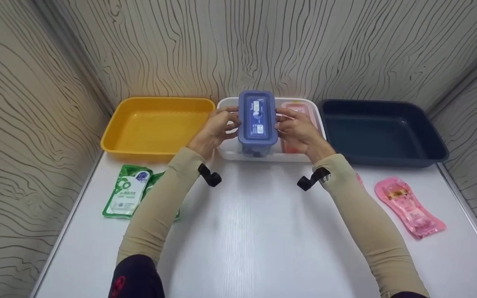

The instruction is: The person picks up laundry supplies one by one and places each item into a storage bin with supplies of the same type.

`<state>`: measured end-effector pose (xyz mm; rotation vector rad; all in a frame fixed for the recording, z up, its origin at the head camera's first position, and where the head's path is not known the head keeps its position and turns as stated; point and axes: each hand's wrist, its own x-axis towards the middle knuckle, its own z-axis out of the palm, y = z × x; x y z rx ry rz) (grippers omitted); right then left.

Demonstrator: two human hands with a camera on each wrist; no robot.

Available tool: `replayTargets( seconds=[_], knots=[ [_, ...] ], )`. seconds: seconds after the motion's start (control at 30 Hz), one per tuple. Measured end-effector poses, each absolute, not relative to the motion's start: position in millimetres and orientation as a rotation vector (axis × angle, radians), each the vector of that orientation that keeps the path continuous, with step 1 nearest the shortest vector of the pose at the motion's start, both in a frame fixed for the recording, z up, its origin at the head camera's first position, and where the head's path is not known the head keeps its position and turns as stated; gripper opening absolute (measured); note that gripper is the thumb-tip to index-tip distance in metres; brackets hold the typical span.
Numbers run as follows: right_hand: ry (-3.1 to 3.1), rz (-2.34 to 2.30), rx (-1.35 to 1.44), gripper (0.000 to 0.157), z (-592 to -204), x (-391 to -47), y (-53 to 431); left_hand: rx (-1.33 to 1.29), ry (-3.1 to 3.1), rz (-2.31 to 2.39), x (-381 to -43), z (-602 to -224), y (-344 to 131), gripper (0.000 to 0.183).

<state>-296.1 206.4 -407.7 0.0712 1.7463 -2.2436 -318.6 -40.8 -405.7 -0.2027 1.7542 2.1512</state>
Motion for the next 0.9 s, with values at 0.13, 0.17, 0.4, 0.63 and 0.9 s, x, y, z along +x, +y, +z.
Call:
replayTargets(
  seconds=[0.13,0.17,0.4,0.63,0.9],
  knots=[
    [1.774,-2.257,0.093,0.061,-410.3,-304.0,205.7,-0.210,1.745,2.212,-326.6,-410.1,-33.6,0.054],
    [1.767,-2.273,0.098,0.061,-411.2,-306.1,205.1,-0.211,1.737,2.228,-328.5,-411.5,-32.1,0.055],
    [1.666,-2.418,0.081,0.060,-417.8,-315.4,199.8,-0.176,1.651,2.304,-336.4,-420.8,-28.2,0.056],
    [1.681,-2.427,0.063,0.062,-423.8,-317.2,195.2,-0.181,1.583,2.332,-341.2,-430.7,-32.8,0.058],
    [1.683,-2.408,0.062,0.060,-437.0,-320.1,189.7,-0.244,1.551,2.348,-341.6,-441.0,-33.6,0.059]
  ],
)
